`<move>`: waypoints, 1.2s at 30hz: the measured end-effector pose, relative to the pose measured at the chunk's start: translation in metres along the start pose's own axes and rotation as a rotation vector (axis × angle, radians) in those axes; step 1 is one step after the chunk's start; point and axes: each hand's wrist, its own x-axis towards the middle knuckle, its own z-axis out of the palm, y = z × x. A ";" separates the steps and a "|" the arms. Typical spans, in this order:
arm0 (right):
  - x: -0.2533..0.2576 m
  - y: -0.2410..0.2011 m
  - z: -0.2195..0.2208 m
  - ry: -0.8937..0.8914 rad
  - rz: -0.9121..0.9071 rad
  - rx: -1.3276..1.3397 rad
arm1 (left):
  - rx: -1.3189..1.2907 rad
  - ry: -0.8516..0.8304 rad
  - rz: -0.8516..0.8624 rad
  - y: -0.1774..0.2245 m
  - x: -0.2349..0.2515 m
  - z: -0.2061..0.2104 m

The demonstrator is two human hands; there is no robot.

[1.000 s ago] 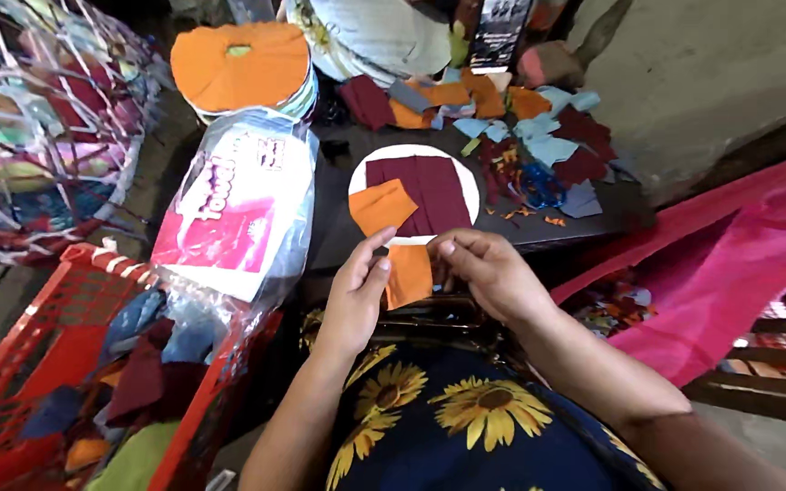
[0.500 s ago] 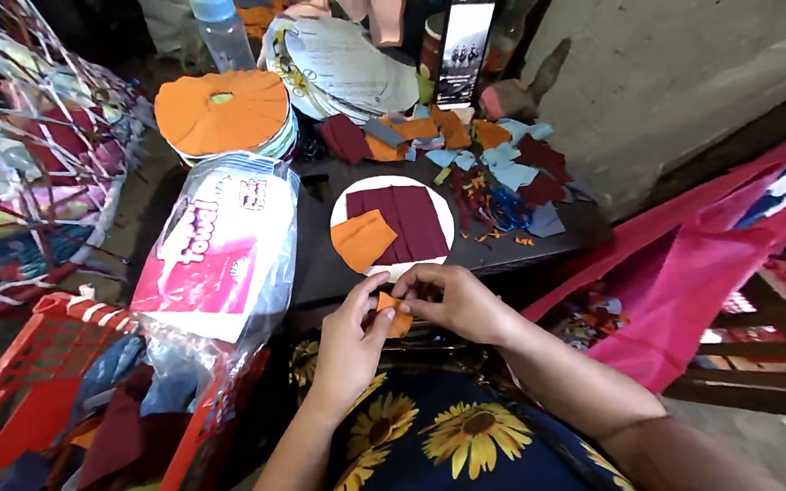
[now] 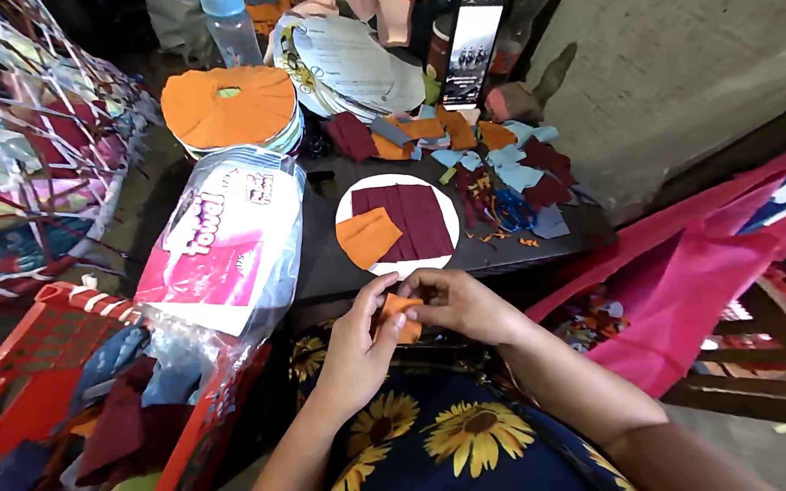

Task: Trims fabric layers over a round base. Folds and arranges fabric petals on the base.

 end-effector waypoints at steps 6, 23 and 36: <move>0.001 0.006 -0.006 0.156 -0.051 -0.036 | 0.101 0.015 -0.192 -0.001 -0.004 -0.006; 0.066 -0.006 -0.030 0.259 0.083 -0.384 | 0.712 0.115 -0.291 0.010 0.052 -0.021; 0.070 -0.004 -0.029 0.269 0.086 -0.451 | 0.998 0.258 0.295 -0.044 0.019 0.000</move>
